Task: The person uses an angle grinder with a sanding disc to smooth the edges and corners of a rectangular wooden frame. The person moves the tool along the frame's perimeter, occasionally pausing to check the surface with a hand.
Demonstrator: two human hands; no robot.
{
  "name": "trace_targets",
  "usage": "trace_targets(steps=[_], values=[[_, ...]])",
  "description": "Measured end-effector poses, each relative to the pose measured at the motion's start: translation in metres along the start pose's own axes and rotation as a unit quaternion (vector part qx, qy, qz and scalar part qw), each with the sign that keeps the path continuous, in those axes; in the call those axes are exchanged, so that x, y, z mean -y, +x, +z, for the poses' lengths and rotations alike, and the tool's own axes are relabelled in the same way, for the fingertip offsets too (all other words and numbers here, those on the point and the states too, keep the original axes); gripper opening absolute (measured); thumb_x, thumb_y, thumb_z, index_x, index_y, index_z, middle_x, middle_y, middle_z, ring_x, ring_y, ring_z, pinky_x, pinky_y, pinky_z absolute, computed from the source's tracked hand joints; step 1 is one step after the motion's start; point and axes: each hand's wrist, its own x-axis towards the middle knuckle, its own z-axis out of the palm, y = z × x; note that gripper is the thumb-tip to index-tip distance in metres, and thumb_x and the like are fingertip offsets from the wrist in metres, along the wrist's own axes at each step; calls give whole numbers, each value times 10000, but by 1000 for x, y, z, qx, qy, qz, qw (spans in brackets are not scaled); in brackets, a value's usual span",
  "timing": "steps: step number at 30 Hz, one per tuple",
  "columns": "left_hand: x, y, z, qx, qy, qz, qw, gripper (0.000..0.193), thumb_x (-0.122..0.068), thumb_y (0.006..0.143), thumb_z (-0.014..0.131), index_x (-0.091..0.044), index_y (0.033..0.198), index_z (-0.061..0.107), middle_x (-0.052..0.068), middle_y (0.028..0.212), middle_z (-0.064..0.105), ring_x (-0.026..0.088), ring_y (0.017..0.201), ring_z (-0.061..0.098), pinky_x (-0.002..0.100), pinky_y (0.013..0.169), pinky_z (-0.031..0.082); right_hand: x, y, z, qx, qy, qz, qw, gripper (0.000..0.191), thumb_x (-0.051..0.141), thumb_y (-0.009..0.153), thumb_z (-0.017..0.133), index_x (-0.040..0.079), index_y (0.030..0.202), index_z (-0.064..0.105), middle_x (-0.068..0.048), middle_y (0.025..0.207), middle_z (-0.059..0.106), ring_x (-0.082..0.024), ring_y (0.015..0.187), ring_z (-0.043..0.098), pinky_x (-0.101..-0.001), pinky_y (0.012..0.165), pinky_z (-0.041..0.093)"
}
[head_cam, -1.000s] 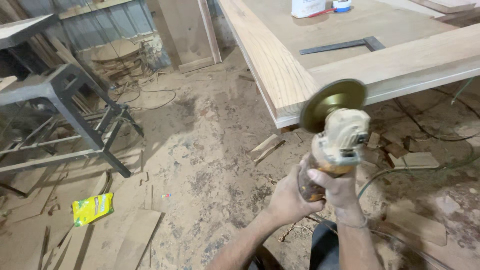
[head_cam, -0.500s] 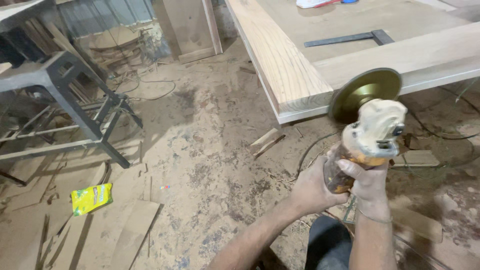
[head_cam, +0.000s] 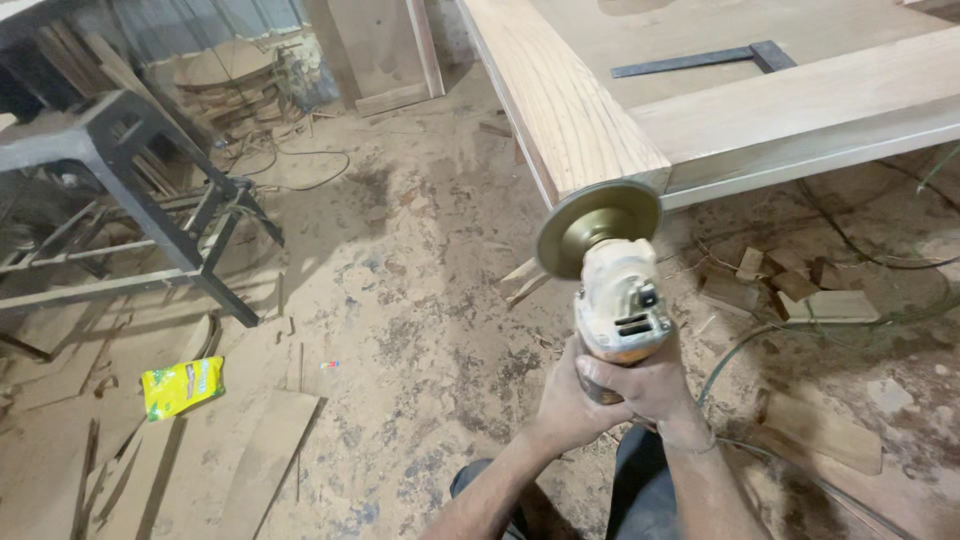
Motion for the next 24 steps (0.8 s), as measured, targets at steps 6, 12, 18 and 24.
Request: trace_targets(steps=[6, 12, 18, 24], values=[[-4, 30, 23, 71, 136, -73, 986, 909, -366, 665, 824, -13, 1425, 472, 220, 1214, 693, 357, 1111, 704, 437, 967, 569, 7, 7, -41, -74, 58, -59, 994, 659, 25, 705, 855, -7, 1318, 616, -62, 1181, 699, -172, 1057, 690, -326, 940, 579], [-11, 20, 1, 81, 146, -56, 984, 987, -356, 672, 795, -21, 1519, 414, 228, 1224, 698, 362, 1112, 711, 422, 977, 569, 11, 6, -18, -71, 126, -54, 988, 586, 45, 753, 842, -6, 1297, 631, -103, 1096, 728, -208, 975, 729, -360, 890, 619], [-11, -8, -21, 7, -28, 4, 1000, 902, -291, 719, 855, 4, 1462, 437, 195, 1347, 679, 293, 1237, 696, 408, 1052, 568, 6, 1, 21, 26, -27, -48, 998, 519, 121, 677, 899, 11, 1150, 718, -77, 1068, 774, -171, 950, 747, -336, 871, 625], [-4, 8, 4, 53, 46, -76, 995, 996, -303, 683, 807, -25, 1532, 367, 179, 1289, 674, 290, 1159, 704, 394, 992, 579, -2, 0, -16, -27, 35, -51, 998, 583, 109, 695, 897, 5, 1220, 668, -76, 1122, 738, -176, 1000, 724, -341, 905, 616]])
